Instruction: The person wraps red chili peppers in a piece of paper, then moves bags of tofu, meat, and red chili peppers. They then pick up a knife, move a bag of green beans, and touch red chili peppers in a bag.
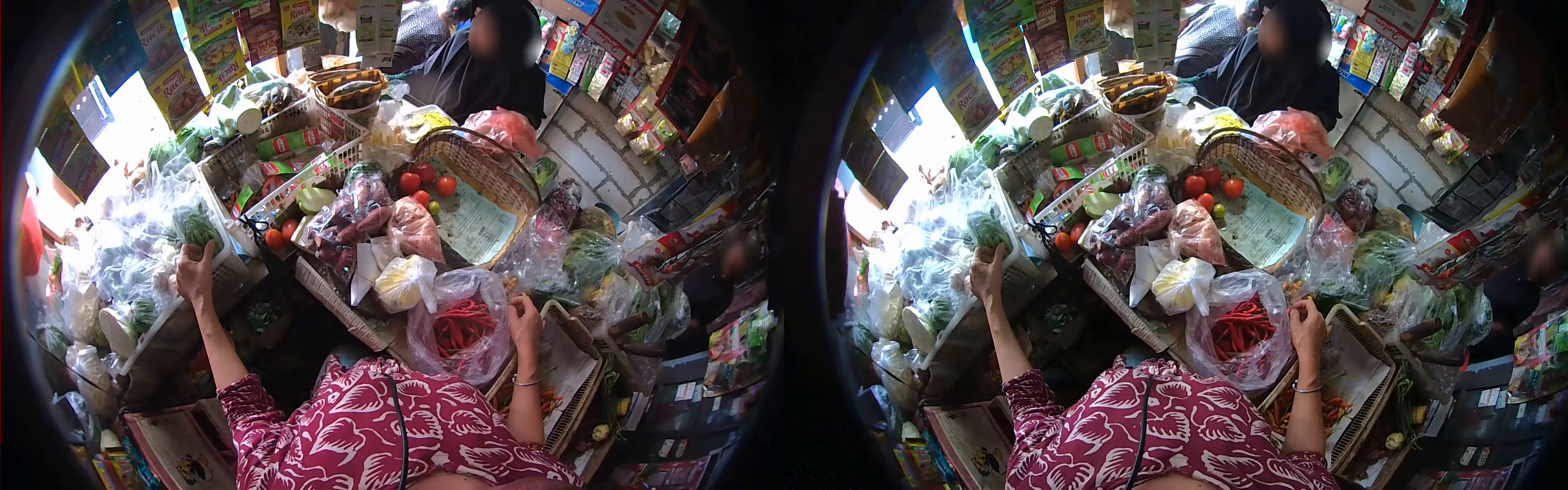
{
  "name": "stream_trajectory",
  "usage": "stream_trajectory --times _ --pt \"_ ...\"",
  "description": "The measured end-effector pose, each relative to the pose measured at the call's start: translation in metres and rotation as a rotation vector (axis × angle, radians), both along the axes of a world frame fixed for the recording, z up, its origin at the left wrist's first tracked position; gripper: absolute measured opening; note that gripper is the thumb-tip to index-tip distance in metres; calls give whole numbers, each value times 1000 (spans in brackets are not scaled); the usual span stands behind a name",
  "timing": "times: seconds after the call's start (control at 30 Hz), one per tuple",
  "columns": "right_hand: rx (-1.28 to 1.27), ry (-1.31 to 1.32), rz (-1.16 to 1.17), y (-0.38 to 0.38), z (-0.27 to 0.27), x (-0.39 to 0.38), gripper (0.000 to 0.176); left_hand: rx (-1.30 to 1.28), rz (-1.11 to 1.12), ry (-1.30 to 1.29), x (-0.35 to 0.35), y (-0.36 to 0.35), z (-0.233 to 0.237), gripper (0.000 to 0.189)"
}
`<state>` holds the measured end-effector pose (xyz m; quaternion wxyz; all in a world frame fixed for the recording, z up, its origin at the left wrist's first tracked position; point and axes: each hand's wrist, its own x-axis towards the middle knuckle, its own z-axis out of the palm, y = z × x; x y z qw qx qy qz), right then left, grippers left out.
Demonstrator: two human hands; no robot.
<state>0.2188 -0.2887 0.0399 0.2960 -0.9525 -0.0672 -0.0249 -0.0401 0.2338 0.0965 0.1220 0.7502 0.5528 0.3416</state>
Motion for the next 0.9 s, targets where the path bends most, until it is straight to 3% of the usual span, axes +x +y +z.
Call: stream_trajectory --times 0.1,0.27,0.4,0.47,0.7,0.8,0.9 --pt "-8 11 -3 -2 -3 1 16 -27 9 -27 0 2 -4 42" --pt "21 29 5 -5 -7 4 16 140 98 -119 2 10 -18 46" --pt "-7 23 -9 -2 -1 1 16 113 91 -87 2 3 -6 52" --pt "-21 22 -12 -2 -2 1 16 -61 -28 -53 -1 5 -2 58" --pt "-8 7 -7 -2 -3 1 15 -158 37 -15 -1 12 -1 59" --pt "-9 8 -8 -1 -1 1 15 -115 91 85 4 15 5 69" --pt "-16 2 -9 0 2 0 15 -308 61 155 1 30 4 78"
